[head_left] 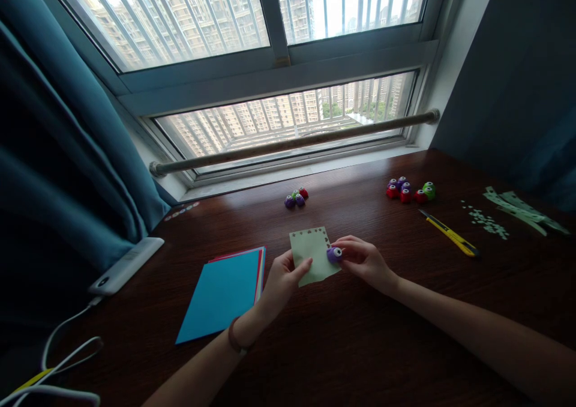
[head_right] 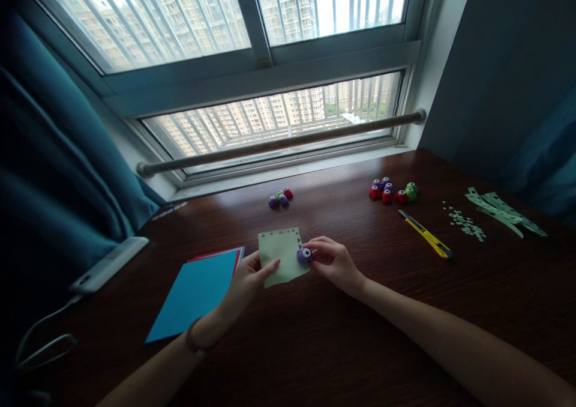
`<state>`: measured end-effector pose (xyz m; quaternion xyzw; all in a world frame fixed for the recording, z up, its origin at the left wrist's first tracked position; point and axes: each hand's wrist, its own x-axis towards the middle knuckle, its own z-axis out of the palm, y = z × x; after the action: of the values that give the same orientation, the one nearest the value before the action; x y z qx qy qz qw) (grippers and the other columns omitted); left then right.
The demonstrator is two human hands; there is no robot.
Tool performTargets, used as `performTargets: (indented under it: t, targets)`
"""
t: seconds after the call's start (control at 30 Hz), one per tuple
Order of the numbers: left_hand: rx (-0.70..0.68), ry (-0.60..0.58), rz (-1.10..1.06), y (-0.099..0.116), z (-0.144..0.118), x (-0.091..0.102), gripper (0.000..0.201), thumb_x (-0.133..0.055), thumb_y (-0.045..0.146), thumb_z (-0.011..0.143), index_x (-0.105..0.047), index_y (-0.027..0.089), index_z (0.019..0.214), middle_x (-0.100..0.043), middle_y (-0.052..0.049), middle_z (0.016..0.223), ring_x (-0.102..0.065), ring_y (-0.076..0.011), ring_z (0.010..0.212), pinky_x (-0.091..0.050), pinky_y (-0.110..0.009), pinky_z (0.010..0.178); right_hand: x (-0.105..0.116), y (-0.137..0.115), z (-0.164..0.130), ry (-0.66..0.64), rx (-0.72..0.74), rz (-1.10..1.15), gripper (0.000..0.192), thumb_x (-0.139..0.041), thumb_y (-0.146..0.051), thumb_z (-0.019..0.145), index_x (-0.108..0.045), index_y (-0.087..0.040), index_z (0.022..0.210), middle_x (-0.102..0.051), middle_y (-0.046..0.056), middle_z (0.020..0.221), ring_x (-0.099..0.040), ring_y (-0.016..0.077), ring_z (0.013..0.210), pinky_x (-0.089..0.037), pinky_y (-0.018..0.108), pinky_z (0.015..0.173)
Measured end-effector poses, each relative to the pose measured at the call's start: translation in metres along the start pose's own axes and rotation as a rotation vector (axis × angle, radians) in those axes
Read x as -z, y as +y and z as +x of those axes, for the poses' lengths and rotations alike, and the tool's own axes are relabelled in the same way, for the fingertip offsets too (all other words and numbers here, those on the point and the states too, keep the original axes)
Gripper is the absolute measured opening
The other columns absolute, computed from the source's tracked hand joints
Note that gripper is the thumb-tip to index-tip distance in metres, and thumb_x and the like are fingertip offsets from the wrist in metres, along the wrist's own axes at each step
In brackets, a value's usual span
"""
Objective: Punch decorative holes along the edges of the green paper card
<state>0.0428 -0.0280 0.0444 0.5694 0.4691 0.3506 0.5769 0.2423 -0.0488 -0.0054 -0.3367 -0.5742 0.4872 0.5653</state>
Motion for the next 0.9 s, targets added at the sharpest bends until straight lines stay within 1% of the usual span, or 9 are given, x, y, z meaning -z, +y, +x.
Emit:
performTargets:
  t: [0.23, 0.47, 0.63, 0.77, 0.9]
  targets:
    - [-0.012, -0.006, 0.027, -0.002, 0.000, 0.000, 0.044, -0.069, 0.049, 0.061, -0.065, 0.014, 0.085, -0.068, -0.006, 0.075, -0.063, -0.0212, 0.070, -0.050, -0.025, 0.058, 0.002, 0.002, 0.001, 0.002, -0.010, 0.024, 0.030, -0.065, -0.021, 0.073, -0.064, -0.023, 0.103, -0.051, 0.005, 0.104, -0.058, 0.0171, 0.087, -0.051, 0.028, 0.076]
    - [-0.032, -0.005, 0.059, -0.007, 0.004, 0.002, 0.044, -0.069, 0.050, 0.061, -0.065, 0.013, 0.085, -0.069, -0.006, 0.077, -0.062, -0.0217, 0.071, -0.050, -0.026, 0.060, 0.003, 0.000, 0.003, -0.006, -0.025, 0.025, 0.031, -0.066, -0.023, 0.072, -0.065, -0.023, 0.104, -0.052, 0.005, 0.104, -0.058, 0.0157, 0.085, -0.050, 0.027, 0.075]
    - [-0.055, -0.029, 0.097, -0.013, 0.008, 0.004, 0.045, -0.067, 0.050, 0.065, -0.065, 0.012, 0.089, -0.069, -0.007, 0.081, -0.063, -0.0218, 0.072, -0.051, -0.027, 0.061, 0.010, 0.000, 0.006, -0.066, -0.063, -0.024, 0.032, -0.064, -0.024, 0.074, -0.063, -0.021, 0.105, -0.052, 0.006, 0.108, -0.060, 0.0182, 0.087, -0.051, 0.029, 0.077]
    - [-0.071, -0.055, 0.150, -0.018, 0.014, 0.006, 0.046, -0.066, 0.050, 0.065, -0.065, 0.011, 0.090, -0.069, -0.008, 0.082, -0.063, -0.0226, 0.074, -0.051, -0.028, 0.062, 0.018, 0.004, 0.009, -0.099, -0.062, -0.131, 0.030, -0.065, -0.024, 0.073, -0.065, -0.020, 0.102, -0.056, 0.006, 0.105, -0.062, 0.0183, 0.083, -0.052, 0.031, 0.076]
    - [-0.080, -0.077, 0.235, -0.028, 0.019, 0.007, 0.041, -0.064, 0.047, 0.068, -0.066, 0.011, 0.087, -0.069, -0.008, 0.085, -0.063, -0.0227, 0.077, -0.050, -0.028, 0.065, 0.024, 0.005, 0.011, -0.107, -0.030, -0.367, 0.027, -0.066, -0.026, 0.072, -0.067, -0.020, 0.098, -0.061, 0.006, 0.095, -0.060, 0.0150, 0.072, -0.050, 0.026, 0.062]
